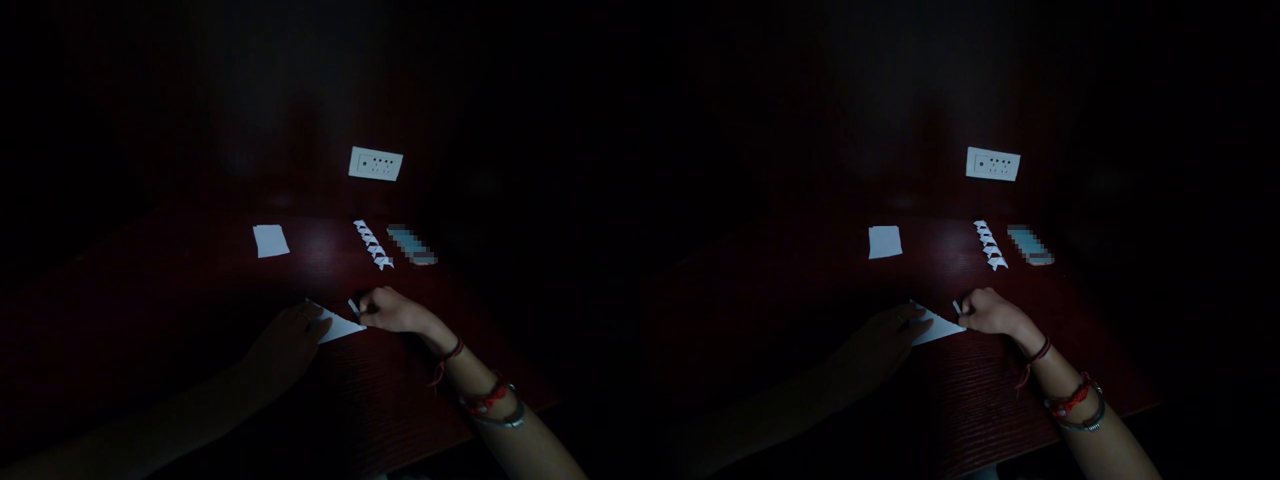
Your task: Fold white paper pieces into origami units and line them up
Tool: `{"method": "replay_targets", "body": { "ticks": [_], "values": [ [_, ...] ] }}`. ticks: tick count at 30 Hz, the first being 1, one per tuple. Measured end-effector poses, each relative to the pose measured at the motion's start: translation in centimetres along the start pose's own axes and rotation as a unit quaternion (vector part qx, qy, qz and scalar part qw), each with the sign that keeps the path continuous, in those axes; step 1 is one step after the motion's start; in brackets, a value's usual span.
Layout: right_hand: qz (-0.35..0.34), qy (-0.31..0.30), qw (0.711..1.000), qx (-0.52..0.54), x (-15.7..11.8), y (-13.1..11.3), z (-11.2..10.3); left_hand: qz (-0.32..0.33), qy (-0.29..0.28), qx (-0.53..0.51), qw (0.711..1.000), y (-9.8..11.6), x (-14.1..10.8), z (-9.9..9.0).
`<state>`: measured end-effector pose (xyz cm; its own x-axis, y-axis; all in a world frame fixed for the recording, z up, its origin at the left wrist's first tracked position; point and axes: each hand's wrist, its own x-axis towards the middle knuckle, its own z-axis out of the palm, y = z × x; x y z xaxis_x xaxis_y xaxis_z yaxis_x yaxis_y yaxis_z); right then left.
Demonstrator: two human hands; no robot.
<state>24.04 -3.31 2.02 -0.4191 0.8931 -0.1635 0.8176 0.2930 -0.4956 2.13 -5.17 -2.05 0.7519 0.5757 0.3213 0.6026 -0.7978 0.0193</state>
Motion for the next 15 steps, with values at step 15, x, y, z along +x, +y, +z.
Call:
{"method": "replay_targets", "body": {
  "ticks": [15],
  "values": [
    [-0.002, -0.007, 1.000, -0.001, -0.23, -0.13, -0.14, 0.021, 0.000, -0.005, 1.000, -0.24, -0.12, 0.13]
  ]
}}
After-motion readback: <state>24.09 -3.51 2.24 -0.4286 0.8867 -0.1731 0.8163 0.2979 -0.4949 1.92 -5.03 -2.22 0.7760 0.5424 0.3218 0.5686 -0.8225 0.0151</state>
